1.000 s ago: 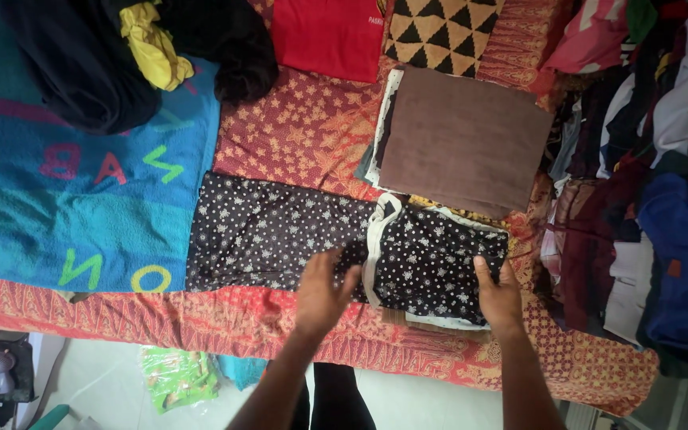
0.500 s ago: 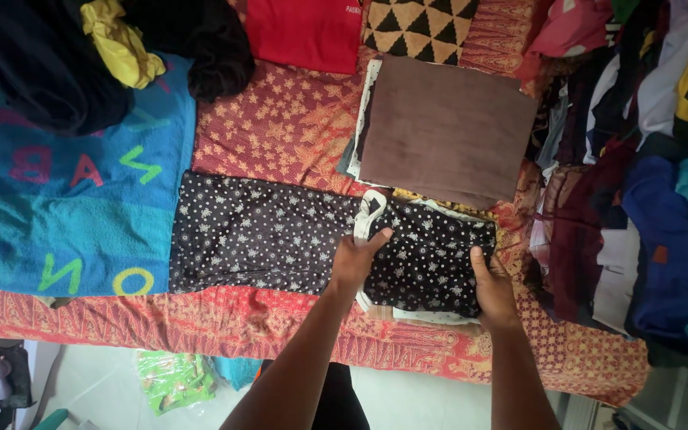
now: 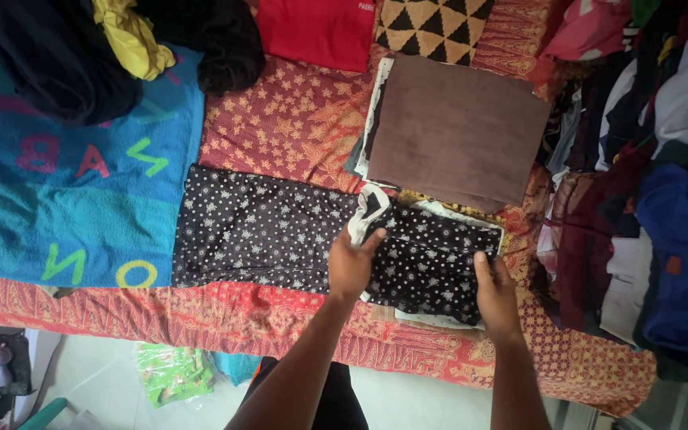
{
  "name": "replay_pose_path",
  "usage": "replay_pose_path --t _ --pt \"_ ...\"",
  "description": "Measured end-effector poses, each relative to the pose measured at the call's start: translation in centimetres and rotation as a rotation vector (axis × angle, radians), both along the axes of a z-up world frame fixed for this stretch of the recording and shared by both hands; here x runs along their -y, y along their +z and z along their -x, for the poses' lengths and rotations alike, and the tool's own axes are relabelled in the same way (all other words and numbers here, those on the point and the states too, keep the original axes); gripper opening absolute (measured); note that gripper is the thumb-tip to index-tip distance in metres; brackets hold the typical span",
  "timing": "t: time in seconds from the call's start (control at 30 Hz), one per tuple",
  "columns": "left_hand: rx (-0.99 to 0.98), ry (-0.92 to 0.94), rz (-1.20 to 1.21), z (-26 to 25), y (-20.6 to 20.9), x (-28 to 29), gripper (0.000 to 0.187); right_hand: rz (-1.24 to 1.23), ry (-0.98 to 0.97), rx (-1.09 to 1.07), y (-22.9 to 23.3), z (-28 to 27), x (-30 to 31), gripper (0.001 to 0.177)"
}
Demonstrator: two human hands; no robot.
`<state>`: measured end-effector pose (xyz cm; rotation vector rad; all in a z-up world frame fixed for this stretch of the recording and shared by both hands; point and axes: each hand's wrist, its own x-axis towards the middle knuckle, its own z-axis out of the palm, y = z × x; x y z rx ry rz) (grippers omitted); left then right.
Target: The person retrieves items of clothing from a glass cabinet and folds them on a bed, including a yellow garment, a black garment, an orange cloth, a white patterned item, and a black patterned item.
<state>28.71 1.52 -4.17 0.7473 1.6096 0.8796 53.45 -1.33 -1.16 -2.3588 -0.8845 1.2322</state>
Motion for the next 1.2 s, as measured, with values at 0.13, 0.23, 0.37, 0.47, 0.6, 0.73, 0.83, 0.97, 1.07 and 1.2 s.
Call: replay_pose_path --t 0.13,0.23,0.37,0.47,0.6,0.73,0.83,0.97,1.07,1.2 --pt "-0.091 -0.029 0.183 1.6 1.3 -0.5 0.069 -0.06 0.066 0.047 -0.2 0.5 0.2 0.068" --pt "-0.232 -0.131 0.51 2.6 0.2 -0.4 0.082 -0.1 0.077 0.045 -0.3 0.9 0.2 0.068" --pt "-0.289 -0.03 0.177 2.6 -3.5 0.5 0.064 0.034 0.023 0.183 1.6 2.0 -0.7 0.065" --pt "-0.386 -0.061 0.076 2.2 -5.3 1.5 0.07 -0.177 0.128 0.187 3.2 2.6 -1.9 0.07" --pt "-0.367 -0.273 0.302 2.1 -6.2 1.4 0.074 -0.167 0.441 0.202 4.6 2.1 -4.2 0.064" --pt "-0.372 -0.404 0.346 3.1 -5.5 0.8 0.069 0.169 0.476 0.23 5.0 1.9 -6.3 0.053" --pt "-0.429 -0.308 0.191 3.3 -4.4 0.7 0.066 0.079 0.408 0.24 3.6 2.1 -6.1 0.055" --pt "-0.63 -0.291 0.168 3.3 -3.8 0.8 0.062 -0.266 0.214 0.247 1.6 2.5 -4.1 0.068" --pt "-0.864 -0.29 -0.066 2.5 -3.5 1.9 0.062 -0.155 0.099 0.285 1.3 3.1 -2.2 0.066" --pt "-0.852 -0.608 -0.24 0.2 -2.5 2.5 0.071 0.085 0.098 0.312 1.1 4.1 -1.5 0.065"
